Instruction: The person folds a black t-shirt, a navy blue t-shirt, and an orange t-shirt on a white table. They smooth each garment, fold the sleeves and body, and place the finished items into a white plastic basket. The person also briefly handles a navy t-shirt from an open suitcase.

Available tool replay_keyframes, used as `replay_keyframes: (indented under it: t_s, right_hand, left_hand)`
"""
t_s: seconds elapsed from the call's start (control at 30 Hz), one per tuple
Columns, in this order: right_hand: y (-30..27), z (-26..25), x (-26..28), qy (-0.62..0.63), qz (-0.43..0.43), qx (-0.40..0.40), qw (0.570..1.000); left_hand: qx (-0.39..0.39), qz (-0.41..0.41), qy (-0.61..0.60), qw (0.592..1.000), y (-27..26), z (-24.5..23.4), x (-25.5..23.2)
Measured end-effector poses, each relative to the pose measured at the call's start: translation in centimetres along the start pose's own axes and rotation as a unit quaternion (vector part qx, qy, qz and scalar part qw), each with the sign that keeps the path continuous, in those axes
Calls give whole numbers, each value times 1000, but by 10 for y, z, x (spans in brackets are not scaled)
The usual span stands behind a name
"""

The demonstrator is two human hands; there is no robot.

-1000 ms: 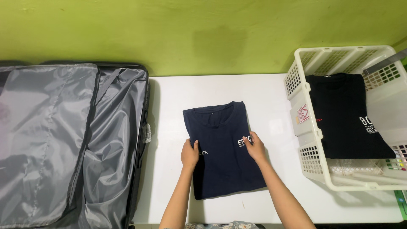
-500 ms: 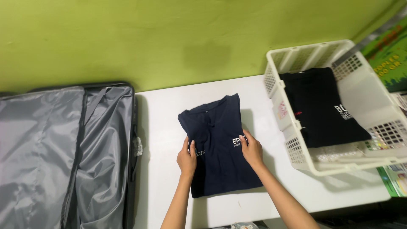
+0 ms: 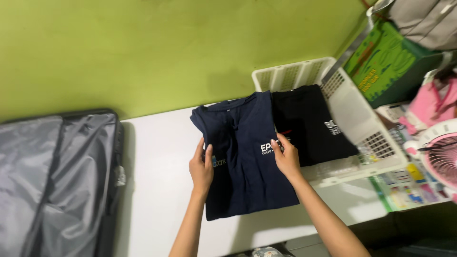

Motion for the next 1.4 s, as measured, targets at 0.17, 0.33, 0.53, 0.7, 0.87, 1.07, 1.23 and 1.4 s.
replay_keyframes:
  t_s: [0.17, 0.33, 0.53, 0.7, 0.87, 1.07, 1.23, 1.4]
  right_hand:
    - [24, -63, -19, 74, -95, -9, 993]
    - [48, -109, -66, 51, -59, -9, 997]
    - [52, -159, -94, 104, -62, -3, 993]
    - [36, -197, -84, 139, -53, 2, 989]
    - [29, -221, -102, 99, -47, -21, 994]
    - [57, -226, -157, 73, -35, -60, 995]
    - [103, -231, -168, 93, -57, -38, 993]
    - [155, -227, -183, 58, -82, -23, 995]
  left_hand:
    - [-12, 33, -59, 998, -16, 48, -49]
    - [-11, -11, -89, 996, -32, 87, -77]
    - [8, 15, -124, 992, -46, 128, -109]
    - [38, 29, -137, 989, -54, 151, -128]
    - [71, 27, -119, 990, -58, 171, -131]
    - [75, 88, -84, 990, -53, 201, -134]
    - [78, 55, -37, 995, -25, 234, -140]
    - [65, 46, -3, 997, 2, 273, -135]
Point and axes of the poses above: each hand's wrist, its own y-axis towards the middle knuckle, its own z-axis out of the palm, x = y × z, the point moved 5 cm from there along y, towards the middle knuckle, and after that the axes turned 9 degrees about -y, right-handed, at the moved point
